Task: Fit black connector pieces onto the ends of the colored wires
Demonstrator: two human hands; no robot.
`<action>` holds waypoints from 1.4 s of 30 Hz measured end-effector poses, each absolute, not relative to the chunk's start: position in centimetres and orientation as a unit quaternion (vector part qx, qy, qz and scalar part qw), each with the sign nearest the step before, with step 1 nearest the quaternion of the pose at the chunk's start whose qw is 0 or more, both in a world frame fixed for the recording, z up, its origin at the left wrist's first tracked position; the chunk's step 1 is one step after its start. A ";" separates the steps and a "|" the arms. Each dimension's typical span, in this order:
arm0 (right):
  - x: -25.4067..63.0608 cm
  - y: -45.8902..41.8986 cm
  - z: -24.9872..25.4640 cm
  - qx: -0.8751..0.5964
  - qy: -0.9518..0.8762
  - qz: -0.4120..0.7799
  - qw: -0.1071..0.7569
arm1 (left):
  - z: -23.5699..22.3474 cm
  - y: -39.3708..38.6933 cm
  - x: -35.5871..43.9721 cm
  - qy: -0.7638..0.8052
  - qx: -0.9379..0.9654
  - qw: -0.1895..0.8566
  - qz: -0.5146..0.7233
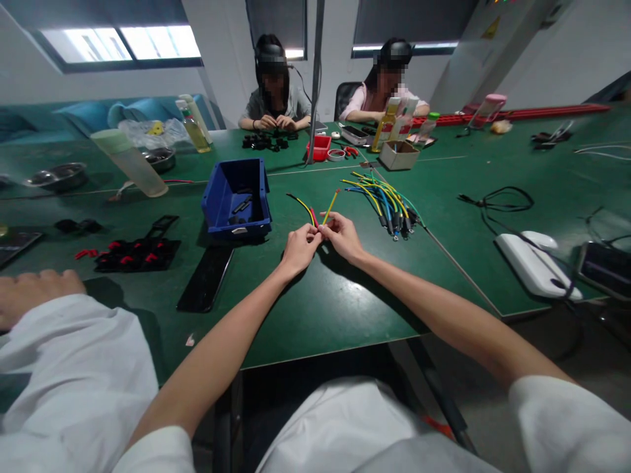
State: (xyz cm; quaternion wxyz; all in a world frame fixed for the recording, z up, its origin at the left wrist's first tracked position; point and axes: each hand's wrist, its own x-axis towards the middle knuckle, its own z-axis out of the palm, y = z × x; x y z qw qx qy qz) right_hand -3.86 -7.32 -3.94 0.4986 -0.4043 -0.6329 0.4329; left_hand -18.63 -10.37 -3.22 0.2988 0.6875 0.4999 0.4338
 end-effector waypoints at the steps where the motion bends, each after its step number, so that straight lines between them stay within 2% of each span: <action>1: -3.7 -7.3 -3.9 -0.416 -0.641 0.412 0.496 | -3.2 -10.4 -18.6 0.502 0.695 0.287 0.428; 7: -2.6 -7.3 -3.2 -0.465 -0.685 0.295 0.477 | -3.0 -10.8 -18.5 0.520 0.738 0.174 0.393; 21: 1.3 -6.3 -2.1 -0.467 -0.725 0.181 0.473 | -1.3 -8.7 -23.8 0.594 0.685 -0.138 0.398; 27: 2.2 -6.0 -2.6 -0.478 -0.715 0.154 0.487 | 0.0 -8.3 -26.8 0.690 0.597 -0.141 0.383; 35: 3.3 -5.3 -2.1 -0.491 -0.730 0.115 0.461 | -0.4 -7.5 -27.6 0.759 0.602 -0.131 0.208; 42: 4.3 -4.8 -1.6 -0.499 -0.740 0.063 0.446 | -0.3 -7.6 -27.6 0.771 0.596 -0.155 0.161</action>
